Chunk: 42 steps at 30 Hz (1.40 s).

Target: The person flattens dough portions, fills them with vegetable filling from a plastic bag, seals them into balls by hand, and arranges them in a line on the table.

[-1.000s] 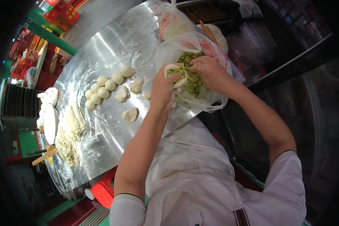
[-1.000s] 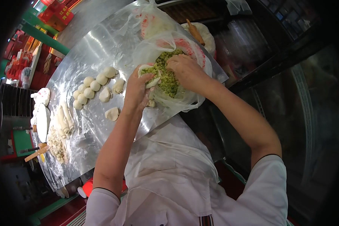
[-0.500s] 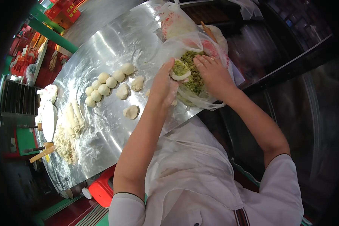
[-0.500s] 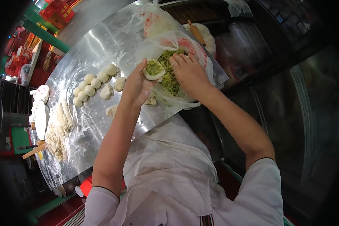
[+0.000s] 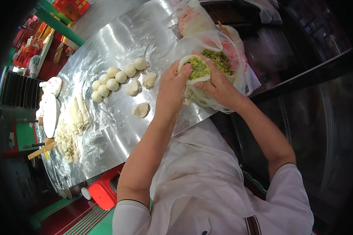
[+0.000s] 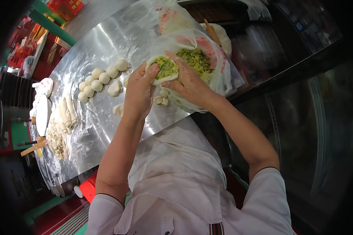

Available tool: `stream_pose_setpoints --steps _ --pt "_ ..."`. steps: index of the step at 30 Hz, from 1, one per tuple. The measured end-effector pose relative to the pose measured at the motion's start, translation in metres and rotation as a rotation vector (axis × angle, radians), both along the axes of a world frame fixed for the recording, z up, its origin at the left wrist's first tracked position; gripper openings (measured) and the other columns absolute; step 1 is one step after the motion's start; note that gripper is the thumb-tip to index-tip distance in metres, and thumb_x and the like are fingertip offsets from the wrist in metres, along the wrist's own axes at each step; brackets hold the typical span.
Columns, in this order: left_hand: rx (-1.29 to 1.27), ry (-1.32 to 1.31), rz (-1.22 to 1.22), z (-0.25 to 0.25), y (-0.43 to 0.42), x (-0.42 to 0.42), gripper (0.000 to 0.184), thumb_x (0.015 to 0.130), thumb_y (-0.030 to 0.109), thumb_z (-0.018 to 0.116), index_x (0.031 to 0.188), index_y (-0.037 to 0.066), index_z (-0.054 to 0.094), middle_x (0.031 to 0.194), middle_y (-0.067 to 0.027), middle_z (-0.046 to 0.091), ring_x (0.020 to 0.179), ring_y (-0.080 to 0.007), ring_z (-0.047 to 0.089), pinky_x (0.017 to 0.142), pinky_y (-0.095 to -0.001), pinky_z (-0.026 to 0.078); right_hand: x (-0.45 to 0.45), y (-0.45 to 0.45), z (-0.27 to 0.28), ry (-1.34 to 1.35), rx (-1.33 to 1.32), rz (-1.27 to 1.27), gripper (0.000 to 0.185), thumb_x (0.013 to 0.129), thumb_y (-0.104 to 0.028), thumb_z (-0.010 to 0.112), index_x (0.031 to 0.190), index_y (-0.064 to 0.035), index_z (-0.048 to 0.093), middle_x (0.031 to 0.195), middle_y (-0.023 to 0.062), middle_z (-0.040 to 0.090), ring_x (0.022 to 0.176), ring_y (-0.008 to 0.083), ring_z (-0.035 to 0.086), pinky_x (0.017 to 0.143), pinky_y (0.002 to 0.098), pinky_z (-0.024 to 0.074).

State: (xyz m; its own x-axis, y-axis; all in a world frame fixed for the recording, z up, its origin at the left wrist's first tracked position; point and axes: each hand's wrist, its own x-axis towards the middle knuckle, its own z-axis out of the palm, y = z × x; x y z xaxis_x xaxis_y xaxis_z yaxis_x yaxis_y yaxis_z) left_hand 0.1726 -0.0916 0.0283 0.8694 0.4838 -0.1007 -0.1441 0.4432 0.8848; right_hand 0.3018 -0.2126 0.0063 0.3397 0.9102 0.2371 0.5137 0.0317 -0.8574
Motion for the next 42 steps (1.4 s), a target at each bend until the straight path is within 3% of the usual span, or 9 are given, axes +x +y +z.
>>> stream_pose_setpoints --steps 5,13,17,19,26,29,31,34,42 --pt "-0.165 -0.030 0.037 0.007 0.006 -0.012 0.043 0.104 0.030 0.057 0.132 -0.004 0.055 0.125 -0.0098 0.063 0.114 -0.0161 0.060 0.099 -0.0331 0.049 -0.004 0.009 0.005 -0.262 0.060 0.010 0.082 0.094 -0.039 0.069 0.152 0.0036 0.030 0.150 0.0267 0.042 0.142 0.0394 0.039 0.117 0.0451 0.0324" --pt "-0.335 0.077 0.046 -0.014 0.008 -0.018 0.038 0.108 0.029 0.048 0.132 0.000 0.052 0.119 -0.0068 0.059 0.093 -0.0123 0.057 0.085 -0.0312 0.050 -0.018 0.025 0.010 -0.613 -0.102 0.032 0.071 0.092 -0.025 0.069 0.148 0.0054 0.037 0.151 0.0270 0.041 0.141 0.0390 0.040 0.116 0.0452 0.0340" --pt "-0.256 0.085 0.120 -0.029 0.016 -0.023 0.038 0.110 0.029 0.043 0.132 -0.001 0.052 0.118 -0.0083 0.060 0.093 -0.0141 0.060 0.082 -0.0315 0.051 -0.028 0.040 0.006 -0.581 -0.127 0.076 0.076 0.089 -0.021 0.071 0.152 0.0004 0.034 0.153 0.0245 0.040 0.143 0.0376 0.038 0.117 0.0439 0.0322" --pt "-0.306 0.146 0.223 -0.029 0.021 -0.032 0.038 0.111 0.029 0.040 0.132 -0.001 0.052 0.119 -0.0100 0.060 0.093 -0.0160 0.062 0.081 -0.0305 0.052 -0.032 0.046 0.013 -0.304 -0.036 0.136 0.082 0.087 -0.024 0.073 0.154 -0.0004 0.032 0.154 0.0242 0.039 0.142 0.0384 0.039 0.117 0.0442 0.0319" --pt "-0.495 -0.060 0.228 -0.021 0.027 -0.068 0.038 0.110 0.028 0.042 0.134 0.000 0.050 0.122 -0.0080 0.060 0.108 -0.0176 0.061 0.090 -0.0318 0.049 -0.060 0.060 -0.009 -0.482 -0.003 0.131 0.083 0.088 -0.034 0.073 0.149 0.0064 0.033 0.153 0.0274 0.039 0.144 0.0414 0.036 0.116 0.0462 0.0336" --pt "-0.371 0.027 0.308 -0.026 0.028 -0.081 0.039 0.109 0.026 0.046 0.134 -0.004 0.049 0.120 -0.0095 0.061 0.101 -0.0149 0.062 0.079 -0.0276 0.052 -0.079 0.069 -0.015 -0.623 -0.026 0.107 0.086 0.086 -0.037 0.075 0.149 0.0062 0.035 0.154 0.0267 0.038 0.145 0.0410 0.034 0.117 0.0464 0.0321" --pt "-0.176 0.063 0.267 -0.026 0.031 -0.093 0.037 0.108 0.023 0.049 0.133 -0.004 0.050 0.117 -0.0085 0.062 0.096 -0.0119 0.061 0.074 -0.0252 0.051 -0.084 0.074 -0.011 -0.418 -0.047 0.186 0.084 0.086 -0.036 0.075 0.147 0.0062 0.037 0.155 0.0257 0.037 0.145 0.0406 0.034 0.118 0.0463 0.0316" --pt "-0.347 0.006 0.191 -0.023 0.037 -0.110 0.033 0.106 0.020 0.052 0.132 -0.001 0.052 0.111 -0.0050 0.062 0.088 -0.0067 0.058 0.067 -0.0209 0.047 -0.080 0.077 -0.020 -0.345 -0.003 0.226 0.079 0.088 -0.033 0.074 0.147 0.0046 0.037 0.156 0.0239 0.036 0.145 0.0397 0.034 0.118 0.0459 0.0320" --pt "-0.148 0.140 0.229 -0.051 0.037 -0.130 0.031 0.102 0.010 0.046 0.128 -0.005 0.055 0.109 -0.0063 0.063 0.089 -0.0088 0.059 0.075 -0.0259 0.050 -0.108 0.085 -0.027 -0.214 -0.005 0.333 0.066 0.094 -0.027 0.067 0.147 -0.0002 0.040 0.155 0.0200 0.039 0.143 0.0376 0.038 0.117 0.0438 0.0330"
